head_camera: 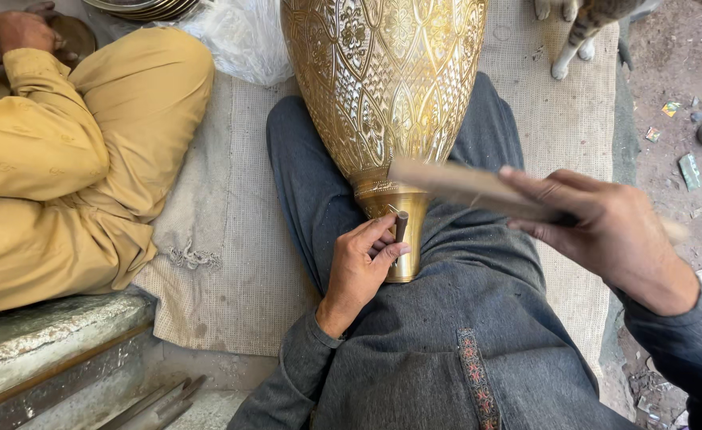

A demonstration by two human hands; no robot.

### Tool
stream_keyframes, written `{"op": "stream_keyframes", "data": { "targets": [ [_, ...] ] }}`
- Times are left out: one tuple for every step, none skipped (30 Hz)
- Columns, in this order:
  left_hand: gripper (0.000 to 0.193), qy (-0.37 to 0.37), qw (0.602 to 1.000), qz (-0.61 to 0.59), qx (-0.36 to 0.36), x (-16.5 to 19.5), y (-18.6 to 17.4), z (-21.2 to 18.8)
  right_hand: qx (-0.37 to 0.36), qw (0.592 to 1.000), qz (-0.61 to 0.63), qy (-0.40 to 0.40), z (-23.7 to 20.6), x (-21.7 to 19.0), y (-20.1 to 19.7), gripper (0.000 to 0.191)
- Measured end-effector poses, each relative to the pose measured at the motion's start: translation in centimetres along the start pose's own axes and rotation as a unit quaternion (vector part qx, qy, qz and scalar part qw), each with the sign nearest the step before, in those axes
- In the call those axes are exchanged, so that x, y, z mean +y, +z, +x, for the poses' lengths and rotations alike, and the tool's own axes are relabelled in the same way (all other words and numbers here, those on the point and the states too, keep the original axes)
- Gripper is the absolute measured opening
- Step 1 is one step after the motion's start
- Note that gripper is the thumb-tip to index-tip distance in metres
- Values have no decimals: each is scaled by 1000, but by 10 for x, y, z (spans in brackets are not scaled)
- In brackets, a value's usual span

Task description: The person sits cross-legged holding a large engraved brass vase on their lap. They hold a small chisel against the vase's neck with one hand and strike it repeatedly with a wooden mallet held in the other hand, chasing the decorative pattern into the metal.

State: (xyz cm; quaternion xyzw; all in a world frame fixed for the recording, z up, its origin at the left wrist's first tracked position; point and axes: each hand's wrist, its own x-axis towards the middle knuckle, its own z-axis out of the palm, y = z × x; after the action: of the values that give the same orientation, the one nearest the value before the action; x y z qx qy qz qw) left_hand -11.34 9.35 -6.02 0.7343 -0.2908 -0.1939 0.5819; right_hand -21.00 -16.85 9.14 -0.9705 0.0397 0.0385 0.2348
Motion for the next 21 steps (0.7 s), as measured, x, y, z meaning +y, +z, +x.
{"op": "stream_keyframes", "data": {
  "targets": [
    [44,-14,1000,-7,-2,0,0,-1,85,990,103,-45,-1,0,0,67],
    [45,-30,999,-14,-3,0,0,-1,-8,1000,3,-7,-2,1,2,69],
    [43,-30,999,-11,4,0,-1,-1,-98,990,-99,30,-1,3,6,71],
    [41,-30,1000,-8,6,0,-1,-2,-183,960,-199,74,-2,8,9,72],
    [40,-26,1000,-6,2,0,-1,-2,-130,978,-148,68,-5,14,11,69],
    [41,-26,1000,-2,6,0,-2,-1,-73,991,-99,59,-6,23,15,66],
    [43,-28,1000,2,12,0,-3,-1,-16,998,-50,46,-6,34,19,63],
    [45,-34,999,4,17,1,-3,-2,73,997,9,13,-5,47,24,64],
    [45,-39,999,3,14,2,-3,-2,161,985,66,-16,-3,62,30,66],
    [45,-44,999,2,14,2,-4,-2,163,984,47,55,4,78,38,61],
    [45,-46,999,2,14,3,-4,-1,165,978,27,125,11,94,46,57],
    [46,-50,999,-4,12,3,-4,-1,160,963,128,177,17,107,58,48],
    [46,-51,999,-9,12,3,-3,0,154,935,227,225,25,119,69,42],
    [47,-53,998,-13,15,3,-3,0,144,897,324,265,32,133,75,40],
    [46,-47,999,-12,17,3,-3,1,135,875,369,285,40,146,78,39],
    [46,-44,999,-12,18,3,-3,0,123,849,413,307,46,156,79,38],
    [46,-44,999,-11,15,4,-3,-1,111,818,457,332,50,162,80,39],
    [47,-52,999,-13,10,4,-3,-2,115,820,454,330,52,167,78,40],
    [47,-54,998,-15,9,3,-2,-3,122,824,450,323,57,169,70,40],
    [48,-55,998,-15,13,2,-2,-2,126,830,445,311,64,171,65,40],
    [47,-60,998,-11,14,2,-3,-2,141,813,463,325,67,172,59,39]
  ]
}}
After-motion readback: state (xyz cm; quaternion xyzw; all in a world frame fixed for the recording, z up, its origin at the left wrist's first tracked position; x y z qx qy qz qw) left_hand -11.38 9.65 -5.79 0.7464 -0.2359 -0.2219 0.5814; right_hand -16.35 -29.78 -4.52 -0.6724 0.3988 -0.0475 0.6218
